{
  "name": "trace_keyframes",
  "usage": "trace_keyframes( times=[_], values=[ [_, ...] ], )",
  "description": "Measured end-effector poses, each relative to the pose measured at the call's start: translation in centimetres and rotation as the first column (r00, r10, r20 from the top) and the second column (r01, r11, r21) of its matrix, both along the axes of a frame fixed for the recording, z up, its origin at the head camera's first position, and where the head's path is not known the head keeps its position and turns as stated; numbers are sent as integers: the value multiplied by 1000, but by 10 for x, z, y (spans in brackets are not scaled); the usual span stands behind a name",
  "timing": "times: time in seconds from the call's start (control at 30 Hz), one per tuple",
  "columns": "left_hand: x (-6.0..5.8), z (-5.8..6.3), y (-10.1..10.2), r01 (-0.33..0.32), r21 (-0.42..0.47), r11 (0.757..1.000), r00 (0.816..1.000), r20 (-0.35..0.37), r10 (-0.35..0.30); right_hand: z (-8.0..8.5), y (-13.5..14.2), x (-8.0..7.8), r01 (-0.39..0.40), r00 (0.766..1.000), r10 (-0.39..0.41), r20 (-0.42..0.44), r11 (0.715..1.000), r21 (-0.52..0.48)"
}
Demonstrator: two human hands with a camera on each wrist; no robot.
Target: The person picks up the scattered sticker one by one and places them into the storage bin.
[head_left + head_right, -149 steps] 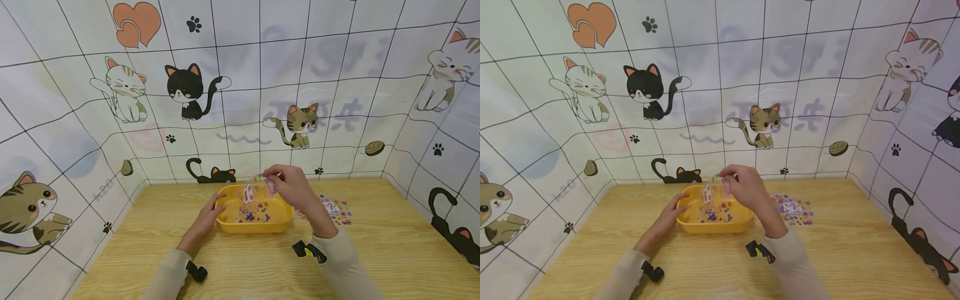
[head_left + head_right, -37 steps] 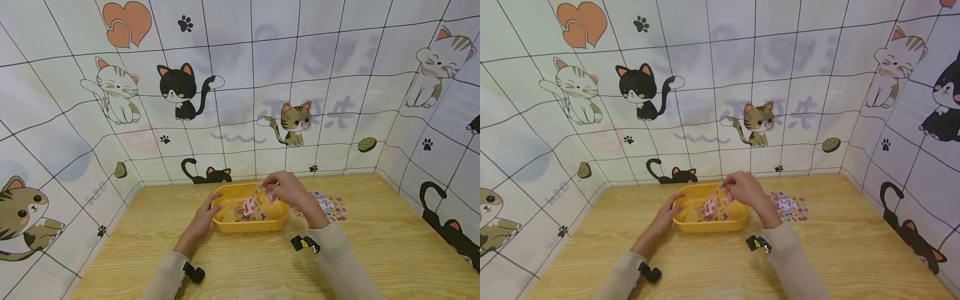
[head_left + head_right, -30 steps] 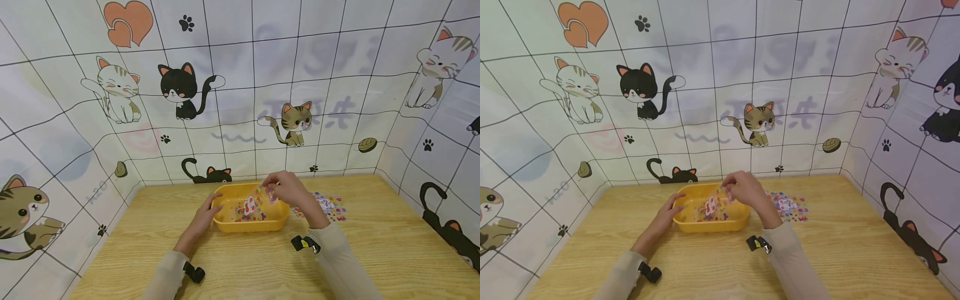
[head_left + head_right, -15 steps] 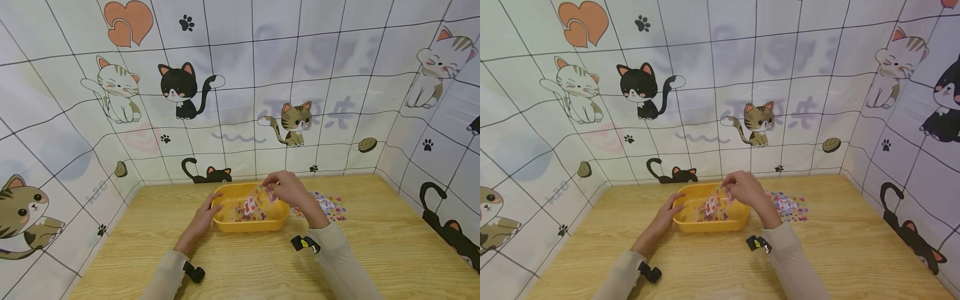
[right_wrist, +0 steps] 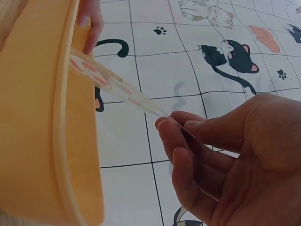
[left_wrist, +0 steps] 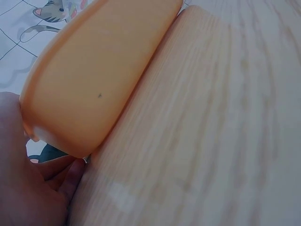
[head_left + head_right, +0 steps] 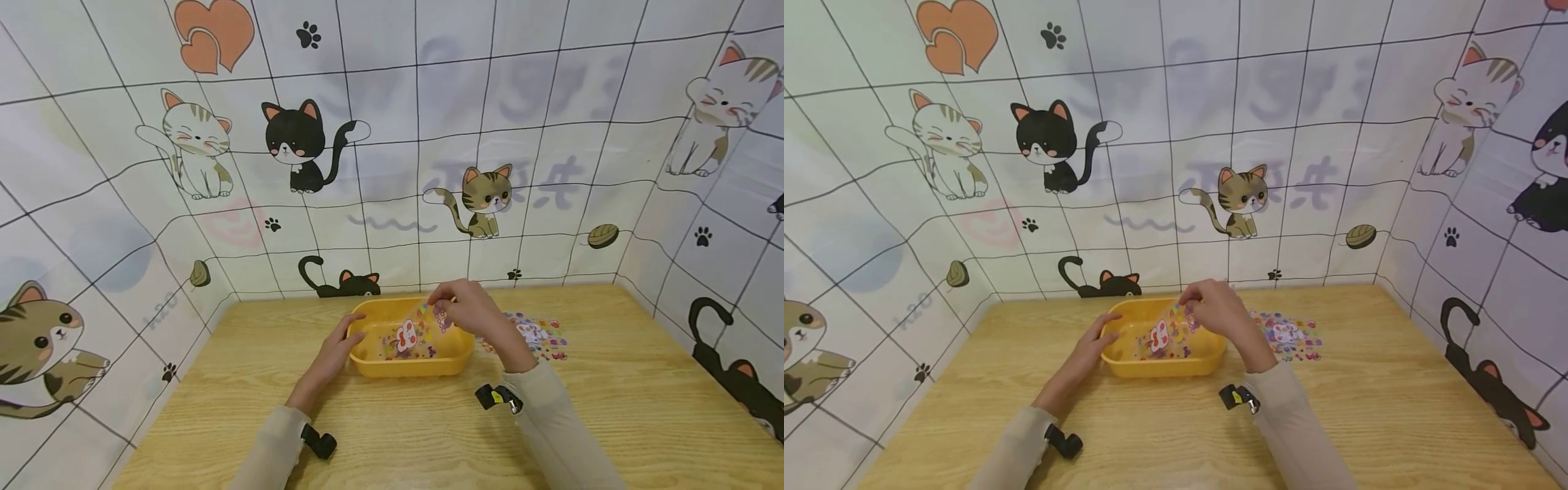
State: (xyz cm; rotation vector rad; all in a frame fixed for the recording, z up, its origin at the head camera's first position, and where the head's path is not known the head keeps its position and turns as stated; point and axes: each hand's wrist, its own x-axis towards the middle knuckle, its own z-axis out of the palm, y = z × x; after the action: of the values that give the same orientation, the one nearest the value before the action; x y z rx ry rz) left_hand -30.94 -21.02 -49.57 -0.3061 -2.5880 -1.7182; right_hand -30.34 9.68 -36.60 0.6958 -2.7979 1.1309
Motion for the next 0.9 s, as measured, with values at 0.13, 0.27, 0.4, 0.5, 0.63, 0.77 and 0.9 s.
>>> trace_keyframes(
  times=[0.13, 0.27, 0.4, 0.5, 0.63, 0.77, 0.9],
  values=[
    [-1, 1, 0, -1, -19, 1000, 1000, 8, 1, -1, 1, -1, -7, 1000, 7, -7, 1000, 3],
    [-1, 2, 1, 1, -32, 999, 1000, 17, 0, 0, 1, -1, -13, 1000, 13, -8, 1000, 4],
    [-1, 1, 0, 2, -25, 1000, 1000, 18, -1, 0, 1, 0, -15, 1000, 15, 0, 1000, -1],
    [-1, 1, 0, -1, -14, 1000, 1000, 20, 2, 0, 1, 0, -20, 1000, 20, 4, 1000, -5],
    [0, 3, 1, -5, -5, 1000, 999, 33, 5, -1, 1, -1, -24, 1000, 24, 6, 1000, -5],
    [-1, 4, 2, -7, -10, 1000, 999, 42, 8, -2, 0, -2, -22, 1000, 22, -6, 1000, 3],
    [0, 3, 2, -3, -13, 1000, 1000, 25, 4, -2, 0, -2, -15, 1000, 15, -2, 1000, 3]
  ],
)
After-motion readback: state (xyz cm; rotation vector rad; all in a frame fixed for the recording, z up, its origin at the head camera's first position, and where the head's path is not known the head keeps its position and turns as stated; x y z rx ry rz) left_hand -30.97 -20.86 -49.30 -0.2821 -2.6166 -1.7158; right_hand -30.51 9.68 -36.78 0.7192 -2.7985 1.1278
